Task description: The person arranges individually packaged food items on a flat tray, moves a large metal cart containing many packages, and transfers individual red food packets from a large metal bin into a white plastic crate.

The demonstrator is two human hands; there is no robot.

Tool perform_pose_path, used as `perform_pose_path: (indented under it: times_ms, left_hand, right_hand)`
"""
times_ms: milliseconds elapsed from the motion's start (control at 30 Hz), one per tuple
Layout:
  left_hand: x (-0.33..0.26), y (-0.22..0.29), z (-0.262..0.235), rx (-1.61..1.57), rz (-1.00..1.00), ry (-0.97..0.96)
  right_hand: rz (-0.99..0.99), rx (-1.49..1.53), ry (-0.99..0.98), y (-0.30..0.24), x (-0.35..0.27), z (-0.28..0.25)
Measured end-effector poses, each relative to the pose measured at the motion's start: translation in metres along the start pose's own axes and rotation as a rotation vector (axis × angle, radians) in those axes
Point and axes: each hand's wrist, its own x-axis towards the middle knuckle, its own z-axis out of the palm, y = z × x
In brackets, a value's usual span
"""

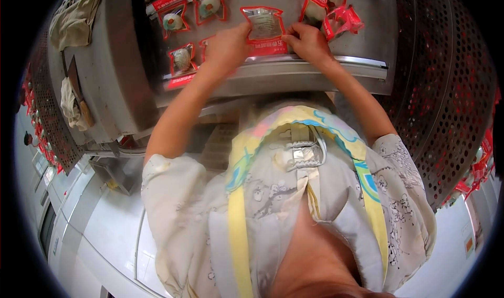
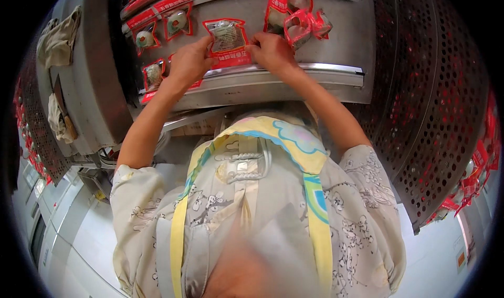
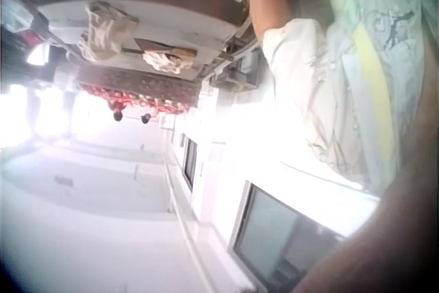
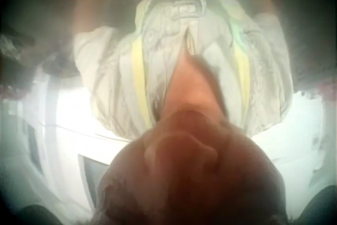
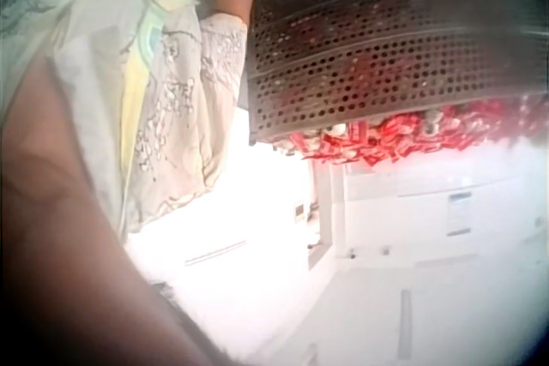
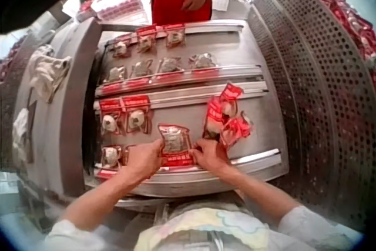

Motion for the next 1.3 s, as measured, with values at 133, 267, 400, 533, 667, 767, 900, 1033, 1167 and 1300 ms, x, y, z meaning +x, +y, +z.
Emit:
perform_pose_path:
  times_ms: [133,267,400,533,667,767,900,1033,1167,1300]
  left_hand:
    - [-0.006,0.002,0.012,0.253,-0.074,-0.004]
    - [-0.012,-0.009,0.013,0.191,-0.063,-0.029]
    - [-0.012,-0.017,0.015,-0.016,0.001,0.184]
    - [-0.011,-0.014,0.018,0.025,-0.013,0.191]
    - [-0.020,-0.013,0.015,0.194,-0.018,0.148]
    - [-0.032,-0.017,0.014,0.106,0.060,0.185]
    - [-0.043,-0.016,0.024,-0.004,0.574,0.270]
    - [-0.044,-0.010,0.025,0.121,0.585,0.073]
    - [-0.021,0.003,0.014,-0.189,0.506,0.133]
    - [0.052,0.043,0.022,-0.371,0.359,0.450]
  right_hand:
    - [-0.166,-0.062,0.032,0.007,-0.002,0.005]
    - [-0.153,-0.132,-0.166,0.008,-0.003,-0.002]
    - [-0.064,-0.120,-0.187,0.001,-0.005,-0.002]
    - [0.052,-0.179,-0.124,-0.013,-0.014,0.005]
    - [0.042,-0.263,-0.071,-0.025,-0.023,0.008]
    - [0.109,-0.246,-0.072,-0.028,-0.026,0.008]
    - [0.185,-0.162,-0.048,-0.028,-0.033,0.011]
    - [0.034,-0.245,0.075,-0.031,-0.040,0.006]
    - [-0.021,-0.127,0.165,-0.032,-0.043,-0.005]
    - [-0.103,-0.007,0.144,-0.028,-0.039,-0.010]
